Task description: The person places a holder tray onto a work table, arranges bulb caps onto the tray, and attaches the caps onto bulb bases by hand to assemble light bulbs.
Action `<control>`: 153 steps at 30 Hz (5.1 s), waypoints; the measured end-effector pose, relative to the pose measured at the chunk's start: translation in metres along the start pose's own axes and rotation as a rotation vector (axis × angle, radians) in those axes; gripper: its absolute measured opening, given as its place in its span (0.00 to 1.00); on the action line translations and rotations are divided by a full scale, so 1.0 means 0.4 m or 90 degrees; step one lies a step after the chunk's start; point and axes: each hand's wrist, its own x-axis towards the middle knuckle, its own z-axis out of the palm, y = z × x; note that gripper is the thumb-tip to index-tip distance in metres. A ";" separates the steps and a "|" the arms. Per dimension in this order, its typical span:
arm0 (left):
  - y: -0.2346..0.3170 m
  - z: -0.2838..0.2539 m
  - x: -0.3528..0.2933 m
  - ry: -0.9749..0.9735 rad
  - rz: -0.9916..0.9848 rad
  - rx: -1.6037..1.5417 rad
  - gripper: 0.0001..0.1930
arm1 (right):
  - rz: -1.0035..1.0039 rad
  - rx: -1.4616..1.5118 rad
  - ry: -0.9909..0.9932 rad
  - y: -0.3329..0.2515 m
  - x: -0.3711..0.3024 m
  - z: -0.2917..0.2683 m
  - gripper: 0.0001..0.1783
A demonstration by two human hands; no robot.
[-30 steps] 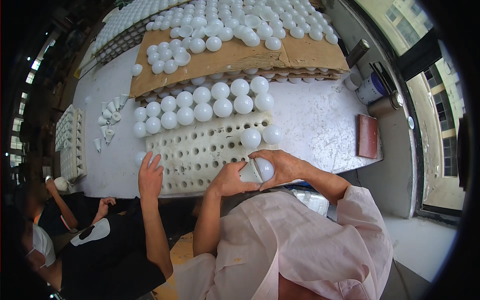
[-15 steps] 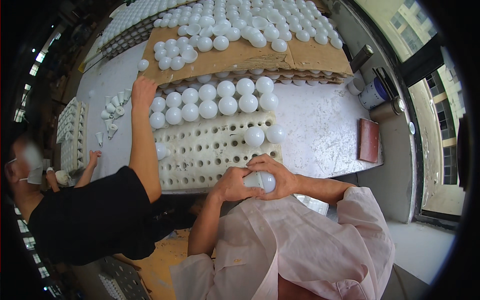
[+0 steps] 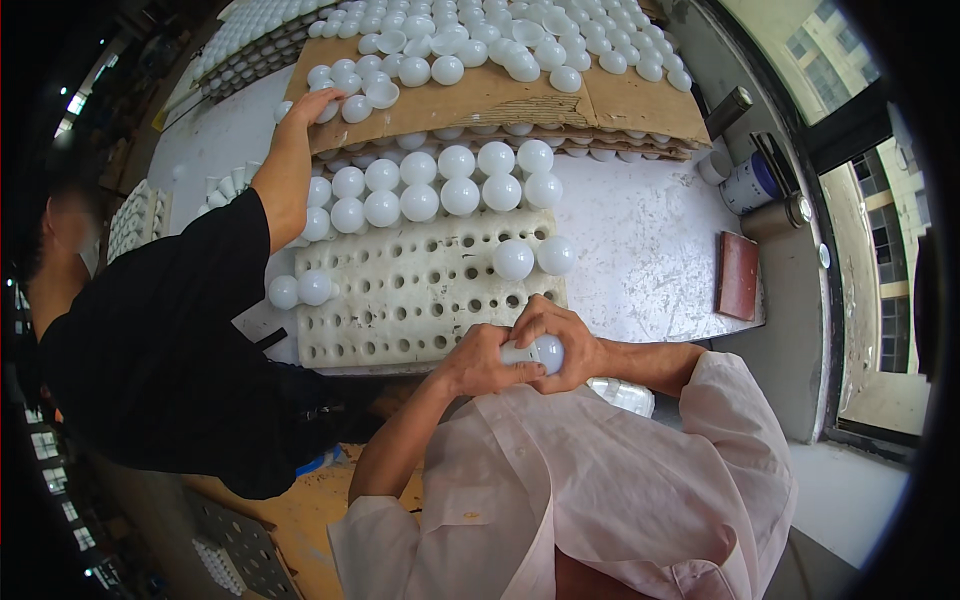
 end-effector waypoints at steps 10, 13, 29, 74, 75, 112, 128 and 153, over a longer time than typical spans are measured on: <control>-0.212 0.002 0.074 -0.216 0.048 -0.902 0.35 | 0.207 0.273 -0.070 0.047 0.043 -0.006 0.60; -0.224 0.004 0.085 -0.193 0.081 -0.968 0.35 | 0.387 0.294 0.026 0.052 0.053 0.029 0.56; -0.326 -0.201 -0.034 0.344 -0.008 -0.555 0.13 | 0.148 -0.397 -0.021 0.225 0.185 0.037 0.43; -0.842 -1.457 -0.118 0.622 -0.463 0.550 0.23 | 0.049 -0.802 -0.160 0.736 0.989 -0.053 0.38; -0.840 -1.436 -0.117 0.668 -0.465 0.489 0.24 | 0.048 -0.799 -0.186 0.738 0.990 -0.058 0.38; 0.074 -0.052 0.288 -0.050 -0.020 -0.184 0.21 | 0.293 0.027 0.140 0.078 -0.062 -0.325 0.46; 0.076 0.001 0.291 -0.063 -0.065 -0.079 0.21 | 0.302 -0.121 -0.014 0.052 -0.067 -0.315 0.46; 0.009 -0.023 0.234 -0.013 -0.084 -0.076 0.16 | 0.230 -0.142 -0.018 0.087 -0.037 -0.185 0.43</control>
